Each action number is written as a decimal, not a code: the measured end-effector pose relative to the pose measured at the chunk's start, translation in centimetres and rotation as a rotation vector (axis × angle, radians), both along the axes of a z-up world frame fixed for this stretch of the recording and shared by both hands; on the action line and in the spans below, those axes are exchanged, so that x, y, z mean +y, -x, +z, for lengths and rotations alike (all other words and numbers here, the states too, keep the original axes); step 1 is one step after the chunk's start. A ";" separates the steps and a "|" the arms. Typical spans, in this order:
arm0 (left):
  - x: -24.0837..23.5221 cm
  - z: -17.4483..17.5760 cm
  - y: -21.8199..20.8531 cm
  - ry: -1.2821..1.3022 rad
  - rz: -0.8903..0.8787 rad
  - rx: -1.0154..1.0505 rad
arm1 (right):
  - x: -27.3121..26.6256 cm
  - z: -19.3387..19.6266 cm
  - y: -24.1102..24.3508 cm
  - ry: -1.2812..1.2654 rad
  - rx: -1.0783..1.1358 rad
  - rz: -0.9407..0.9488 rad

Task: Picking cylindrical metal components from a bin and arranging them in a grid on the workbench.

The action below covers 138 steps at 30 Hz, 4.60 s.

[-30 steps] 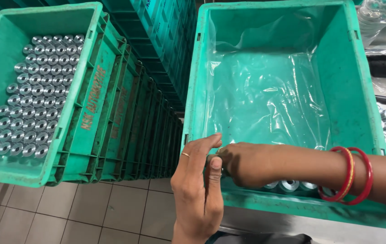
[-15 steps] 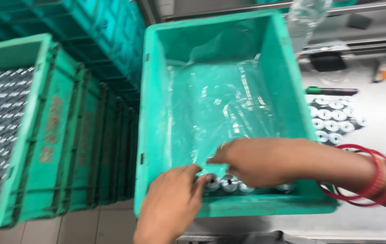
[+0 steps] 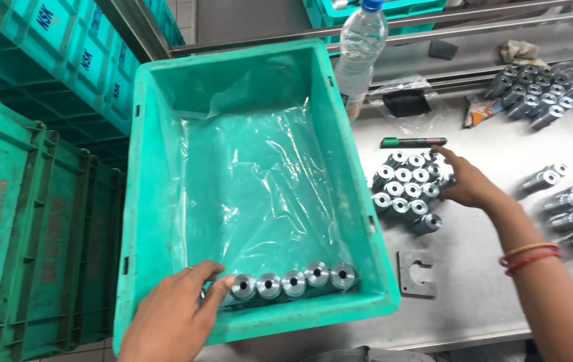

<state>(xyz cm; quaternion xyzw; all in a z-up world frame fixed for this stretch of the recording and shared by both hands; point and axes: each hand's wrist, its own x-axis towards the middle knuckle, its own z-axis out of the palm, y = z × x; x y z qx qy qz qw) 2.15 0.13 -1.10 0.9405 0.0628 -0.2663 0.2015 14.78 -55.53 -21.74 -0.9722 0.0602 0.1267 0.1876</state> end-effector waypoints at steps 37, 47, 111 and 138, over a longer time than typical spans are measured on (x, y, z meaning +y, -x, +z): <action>-1.4 1.7 0.8 -0.050 0.137 -0.096 | 2.2 -0.6 1.8 0.078 -0.428 0.009; -1.0 1.9 0.9 -0.006 0.111 -0.083 | 0.0 6.0 3.1 -0.918 -0.449 -0.385; 0.2 0.6 0.5 0.054 0.006 -0.099 | 34.4 19.2 2.7 -0.197 0.518 1.083; -1.1 2.5 1.0 0.005 0.073 -0.143 | 4.7 0.3 9.5 -0.115 -0.096 -0.118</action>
